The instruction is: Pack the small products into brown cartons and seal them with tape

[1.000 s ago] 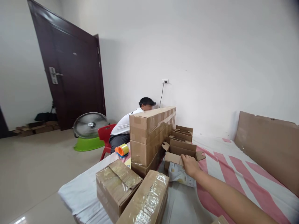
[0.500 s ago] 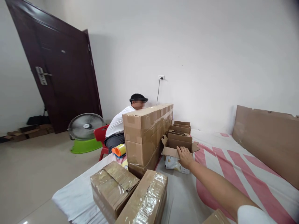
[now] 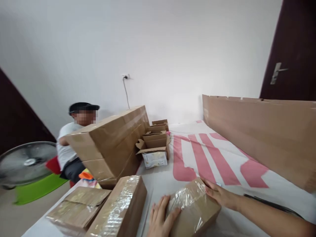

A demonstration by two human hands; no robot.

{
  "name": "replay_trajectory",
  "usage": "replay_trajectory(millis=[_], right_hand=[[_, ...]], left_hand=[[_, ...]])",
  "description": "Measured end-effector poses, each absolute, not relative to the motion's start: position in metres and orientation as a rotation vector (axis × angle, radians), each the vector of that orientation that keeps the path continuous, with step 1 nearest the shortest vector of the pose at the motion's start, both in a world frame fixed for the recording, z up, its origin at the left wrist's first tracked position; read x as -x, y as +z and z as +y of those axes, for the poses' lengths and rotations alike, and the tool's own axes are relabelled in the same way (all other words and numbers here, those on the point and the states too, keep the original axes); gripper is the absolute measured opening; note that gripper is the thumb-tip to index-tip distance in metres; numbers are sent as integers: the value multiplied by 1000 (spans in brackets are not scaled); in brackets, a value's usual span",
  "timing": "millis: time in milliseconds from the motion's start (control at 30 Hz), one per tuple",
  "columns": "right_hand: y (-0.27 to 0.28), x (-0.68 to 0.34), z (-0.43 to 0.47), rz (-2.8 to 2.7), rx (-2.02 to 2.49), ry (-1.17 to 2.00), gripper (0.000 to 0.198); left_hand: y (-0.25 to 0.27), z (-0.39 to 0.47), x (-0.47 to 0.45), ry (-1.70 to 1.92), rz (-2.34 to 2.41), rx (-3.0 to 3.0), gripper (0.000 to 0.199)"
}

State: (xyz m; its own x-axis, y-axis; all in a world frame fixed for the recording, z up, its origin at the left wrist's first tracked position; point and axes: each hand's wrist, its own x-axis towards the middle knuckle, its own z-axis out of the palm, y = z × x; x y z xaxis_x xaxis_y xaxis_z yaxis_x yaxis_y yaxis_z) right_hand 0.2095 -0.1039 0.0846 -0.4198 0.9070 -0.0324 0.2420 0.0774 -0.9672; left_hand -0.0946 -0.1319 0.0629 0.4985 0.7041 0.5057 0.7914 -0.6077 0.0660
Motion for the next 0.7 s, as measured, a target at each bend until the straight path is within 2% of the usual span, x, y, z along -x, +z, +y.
replay_trajectory(millis=[67,100,133,233,333,500,567,700], right_hand=[[84,-233,-126,-1576,1190,1330,87],[85,-244,-134,-1529,1229,1284,89],[85,-254,-141,-1505,1264,1240,89],[83,-284,-156,-1551,1355,1091,78],[74,-317,-167,-1698,1507,908,63],[28,-372,-184,-1788,1979,452,39],[5,-386,-189,-1850,2139,237,40],[-4,-395,-185,-1903,2149,167,38]], left_hand=[[76,-125,69,-716,-1148,2800,78],[83,-122,56,-701,-1094,2884,81],[91,-120,43,-692,-1056,2933,77],[106,-117,10,-750,-1006,2922,47],[100,-118,-6,-883,-946,2850,33],[68,-129,-4,-1044,-894,2617,36],[61,-133,-3,-1075,-897,2549,37],[58,-136,-8,-1116,-954,2492,36]])
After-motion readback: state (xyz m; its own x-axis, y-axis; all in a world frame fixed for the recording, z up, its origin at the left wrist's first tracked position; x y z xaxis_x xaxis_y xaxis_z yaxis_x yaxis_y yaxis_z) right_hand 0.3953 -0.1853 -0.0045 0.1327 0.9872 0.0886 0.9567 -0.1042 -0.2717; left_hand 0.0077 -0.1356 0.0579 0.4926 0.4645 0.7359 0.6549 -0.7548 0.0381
